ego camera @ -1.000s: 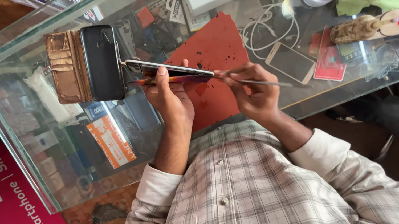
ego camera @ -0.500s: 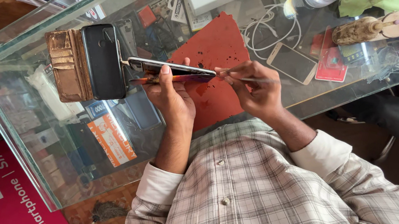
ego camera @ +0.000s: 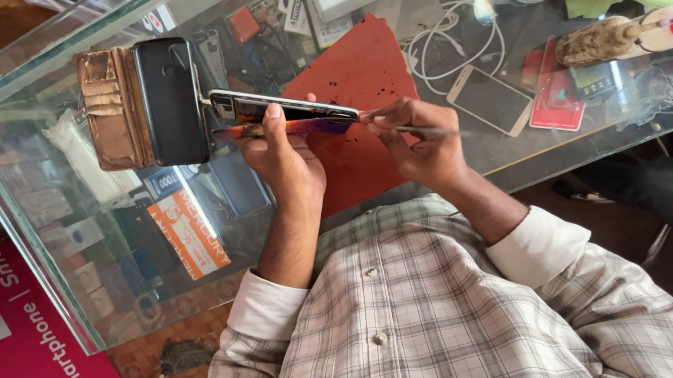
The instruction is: The person applies adhesive to the edge of a disassembled smartphone and uses a metal tool to spread it along the seam. They then use a small brush to clean or apply material to the internal components of the phone.
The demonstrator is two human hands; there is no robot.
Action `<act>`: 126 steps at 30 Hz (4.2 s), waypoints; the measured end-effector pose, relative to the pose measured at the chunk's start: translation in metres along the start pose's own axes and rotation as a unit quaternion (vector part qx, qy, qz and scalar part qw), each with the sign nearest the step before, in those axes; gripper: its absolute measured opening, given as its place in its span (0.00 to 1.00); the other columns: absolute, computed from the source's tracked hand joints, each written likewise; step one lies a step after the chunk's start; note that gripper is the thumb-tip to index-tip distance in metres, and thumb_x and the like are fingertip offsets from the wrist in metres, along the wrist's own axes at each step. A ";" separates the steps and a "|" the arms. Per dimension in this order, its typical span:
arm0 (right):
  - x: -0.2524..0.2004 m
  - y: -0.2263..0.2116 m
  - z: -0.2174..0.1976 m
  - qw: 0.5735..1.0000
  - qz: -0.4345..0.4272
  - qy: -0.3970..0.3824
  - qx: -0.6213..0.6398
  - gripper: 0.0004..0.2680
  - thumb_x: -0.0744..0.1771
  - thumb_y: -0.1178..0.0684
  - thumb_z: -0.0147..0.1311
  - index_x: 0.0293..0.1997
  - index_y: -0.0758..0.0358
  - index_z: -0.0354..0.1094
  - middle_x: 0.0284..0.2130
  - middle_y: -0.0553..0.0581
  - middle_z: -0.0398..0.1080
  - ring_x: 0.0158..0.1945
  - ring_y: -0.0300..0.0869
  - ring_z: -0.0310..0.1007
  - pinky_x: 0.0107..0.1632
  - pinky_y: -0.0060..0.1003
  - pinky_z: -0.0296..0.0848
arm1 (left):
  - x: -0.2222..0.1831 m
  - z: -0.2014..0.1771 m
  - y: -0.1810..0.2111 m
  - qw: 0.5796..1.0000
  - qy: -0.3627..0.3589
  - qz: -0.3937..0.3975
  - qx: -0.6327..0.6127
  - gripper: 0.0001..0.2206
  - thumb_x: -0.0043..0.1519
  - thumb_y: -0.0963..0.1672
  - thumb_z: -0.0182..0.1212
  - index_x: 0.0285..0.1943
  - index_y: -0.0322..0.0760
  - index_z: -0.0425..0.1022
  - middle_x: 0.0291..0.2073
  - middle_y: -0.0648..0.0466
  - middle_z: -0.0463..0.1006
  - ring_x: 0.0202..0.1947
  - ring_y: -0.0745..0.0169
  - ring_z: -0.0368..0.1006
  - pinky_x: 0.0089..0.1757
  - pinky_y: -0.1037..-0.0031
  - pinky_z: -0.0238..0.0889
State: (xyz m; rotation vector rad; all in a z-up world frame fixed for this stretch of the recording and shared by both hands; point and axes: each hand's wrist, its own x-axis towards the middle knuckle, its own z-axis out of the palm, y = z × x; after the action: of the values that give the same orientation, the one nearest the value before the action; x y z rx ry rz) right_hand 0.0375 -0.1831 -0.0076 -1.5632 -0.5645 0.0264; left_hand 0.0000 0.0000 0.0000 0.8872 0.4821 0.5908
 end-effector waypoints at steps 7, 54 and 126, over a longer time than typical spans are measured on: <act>0.002 0.012 0.002 0.965 0.188 -0.016 0.185 0.04 0.69 0.67 0.58 0.37 0.70 0.66 0.39 0.63 0.79 0.48 0.45 0.82 0.53 0.37 0.83 | 0.001 0.009 0.004 1.000 0.020 0.018 0.015 0.28 0.64 0.42 0.61 0.70 0.32 0.51 0.55 0.43 0.66 0.48 0.54 0.74 0.50 0.50 0.77; -0.010 -0.052 -0.036 0.952 0.213 -0.206 -0.075 0.19 0.62 0.54 0.58 0.60 0.63 0.67 0.45 0.61 0.78 0.44 0.47 0.83 0.49 0.39 0.82 | -0.032 0.017 0.043 0.889 -0.452 0.028 0.070 0.36 0.58 0.46 0.74 0.73 0.43 0.57 0.72 0.49 0.58 0.73 0.51 0.60 0.72 0.56 0.55; 0.016 -0.101 -0.093 0.940 0.275 -0.196 -0.050 0.08 0.68 0.55 0.57 0.48 0.68 0.76 0.36 0.57 0.82 0.40 0.38 0.83 0.43 0.32 0.81 | -0.022 -0.022 0.034 0.638 -0.321 0.309 0.628 0.33 0.61 0.55 0.69 0.69 0.34 0.69 0.64 0.46 0.73 0.65 0.46 0.65 0.63 0.52 0.53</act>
State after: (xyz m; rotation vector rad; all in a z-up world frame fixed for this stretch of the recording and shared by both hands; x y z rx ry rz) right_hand 0.0510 -0.2670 0.1009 -1.7854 -0.4212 0.7597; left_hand -0.0393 0.0151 0.0196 2.5796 -0.2085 0.4312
